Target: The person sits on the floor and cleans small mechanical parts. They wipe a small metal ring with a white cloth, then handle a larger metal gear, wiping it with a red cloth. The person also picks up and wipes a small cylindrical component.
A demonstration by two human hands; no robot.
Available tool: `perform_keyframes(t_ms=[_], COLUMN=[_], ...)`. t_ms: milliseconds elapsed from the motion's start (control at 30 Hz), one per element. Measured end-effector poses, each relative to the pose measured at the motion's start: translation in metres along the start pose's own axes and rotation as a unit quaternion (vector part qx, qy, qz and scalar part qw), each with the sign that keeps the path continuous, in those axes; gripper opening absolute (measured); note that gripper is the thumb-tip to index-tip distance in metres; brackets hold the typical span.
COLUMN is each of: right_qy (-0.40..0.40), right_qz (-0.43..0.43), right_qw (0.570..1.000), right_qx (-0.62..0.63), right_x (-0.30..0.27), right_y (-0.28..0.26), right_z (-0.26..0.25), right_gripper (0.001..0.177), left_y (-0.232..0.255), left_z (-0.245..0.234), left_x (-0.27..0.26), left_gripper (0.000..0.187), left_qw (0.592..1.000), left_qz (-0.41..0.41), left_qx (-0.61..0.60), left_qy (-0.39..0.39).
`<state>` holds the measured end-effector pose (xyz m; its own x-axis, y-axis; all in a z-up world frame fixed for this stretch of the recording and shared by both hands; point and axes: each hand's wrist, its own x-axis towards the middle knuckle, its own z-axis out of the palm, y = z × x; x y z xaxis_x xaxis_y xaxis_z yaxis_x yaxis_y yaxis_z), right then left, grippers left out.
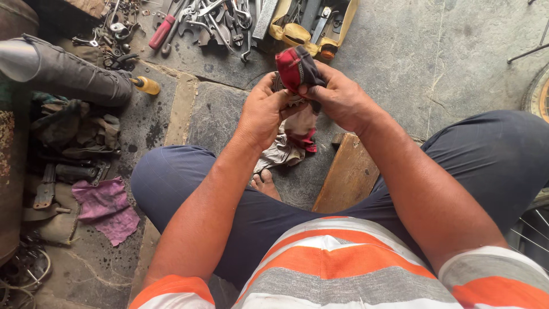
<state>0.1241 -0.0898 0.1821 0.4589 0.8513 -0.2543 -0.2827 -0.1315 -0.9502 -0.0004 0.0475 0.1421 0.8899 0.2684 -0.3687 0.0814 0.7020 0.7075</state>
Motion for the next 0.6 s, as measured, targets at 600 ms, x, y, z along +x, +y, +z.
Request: perform_keyframes(t_ms=[600], right_qy=[0.143], right_qz=[-0.08], right_qw=[0.986], right_qx=[-0.027], right_x=[0.005], right_y=[-0.006], right_z=[-0.023], right_gripper=[0.034], left_y=[0.032], left_z=[-0.002], left_x=[-0.004], left_gripper=[0.031], left_qw=[0.966], left_qz=[0.012], left_qx=[0.255], left_qy=[0.034])
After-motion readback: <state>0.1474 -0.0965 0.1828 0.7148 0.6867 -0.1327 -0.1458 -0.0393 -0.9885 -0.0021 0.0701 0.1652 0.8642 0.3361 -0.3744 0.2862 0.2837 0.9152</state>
